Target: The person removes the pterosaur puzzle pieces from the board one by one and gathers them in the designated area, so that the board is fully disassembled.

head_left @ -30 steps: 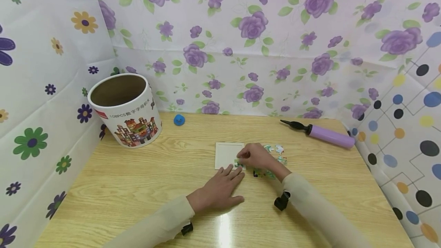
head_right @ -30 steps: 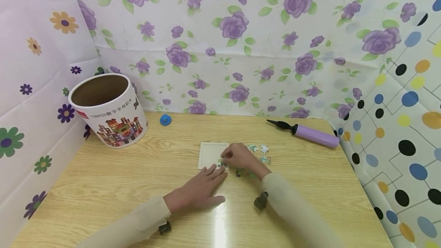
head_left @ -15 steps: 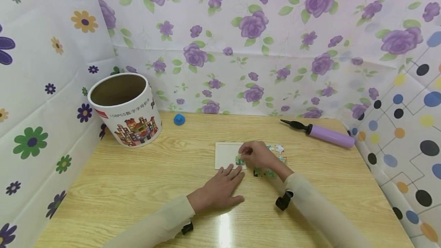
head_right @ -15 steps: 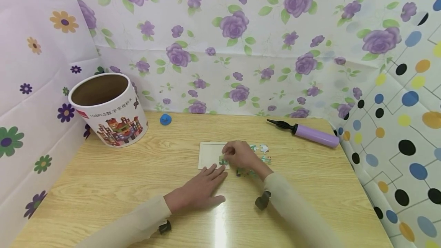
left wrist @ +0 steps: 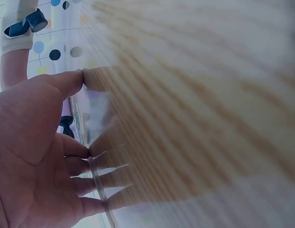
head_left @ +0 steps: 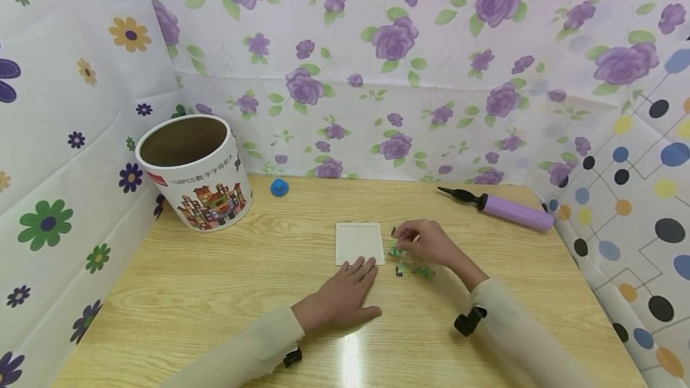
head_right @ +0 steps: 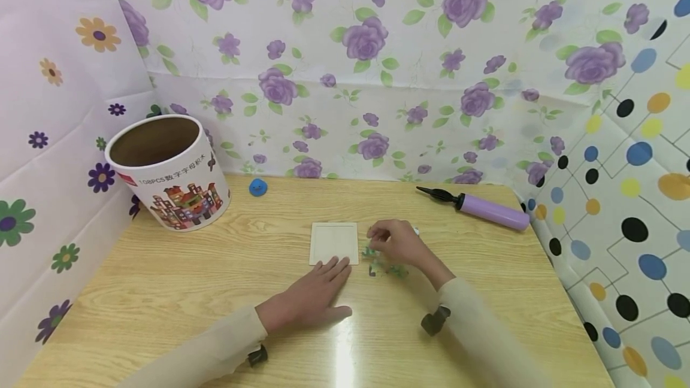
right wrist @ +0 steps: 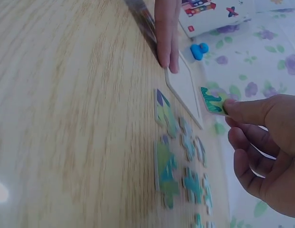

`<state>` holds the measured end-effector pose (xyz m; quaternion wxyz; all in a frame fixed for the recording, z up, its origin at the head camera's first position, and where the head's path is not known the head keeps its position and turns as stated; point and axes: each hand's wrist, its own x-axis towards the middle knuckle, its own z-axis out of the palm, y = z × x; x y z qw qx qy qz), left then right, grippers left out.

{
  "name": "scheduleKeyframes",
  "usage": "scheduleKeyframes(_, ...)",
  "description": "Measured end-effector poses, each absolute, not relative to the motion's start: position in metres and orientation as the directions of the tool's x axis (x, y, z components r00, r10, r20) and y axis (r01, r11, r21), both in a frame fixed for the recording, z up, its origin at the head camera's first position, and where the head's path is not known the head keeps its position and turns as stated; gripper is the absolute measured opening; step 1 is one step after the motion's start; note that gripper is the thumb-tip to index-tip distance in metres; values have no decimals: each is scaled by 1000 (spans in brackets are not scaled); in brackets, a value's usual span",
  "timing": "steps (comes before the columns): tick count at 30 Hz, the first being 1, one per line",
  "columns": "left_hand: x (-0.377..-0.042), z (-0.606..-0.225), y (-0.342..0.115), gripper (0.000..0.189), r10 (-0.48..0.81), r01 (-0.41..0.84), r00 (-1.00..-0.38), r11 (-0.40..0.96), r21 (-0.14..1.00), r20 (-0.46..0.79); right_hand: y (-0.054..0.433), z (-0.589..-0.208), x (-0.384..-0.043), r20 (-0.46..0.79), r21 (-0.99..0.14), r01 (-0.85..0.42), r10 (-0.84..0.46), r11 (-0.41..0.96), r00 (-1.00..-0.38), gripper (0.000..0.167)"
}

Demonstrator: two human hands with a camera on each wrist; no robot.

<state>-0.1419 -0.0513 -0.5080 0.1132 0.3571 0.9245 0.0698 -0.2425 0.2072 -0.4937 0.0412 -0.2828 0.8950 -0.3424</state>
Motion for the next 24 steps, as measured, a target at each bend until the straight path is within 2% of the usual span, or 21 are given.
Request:
scheduleKeyframes(11, -143, -510, -53, 84, 689, 673, -711, 724, 151, -140, 261, -491, -233, 157, -596, -469, -478, 652, -864, 17)
scheduleKeyframes(18, -143, -510, -53, 83, 688, 670, -710, 726, 156, -150, 285, -494, -224, 90, -596, -406, -444, 693, -891, 16)
scheduleKeyframes(24, -143, -511, -53, 84, 683, 663, -714, 731, 162, -154, 297, -495, -216, 80, -601, -389, -431, 698, -899, 16)
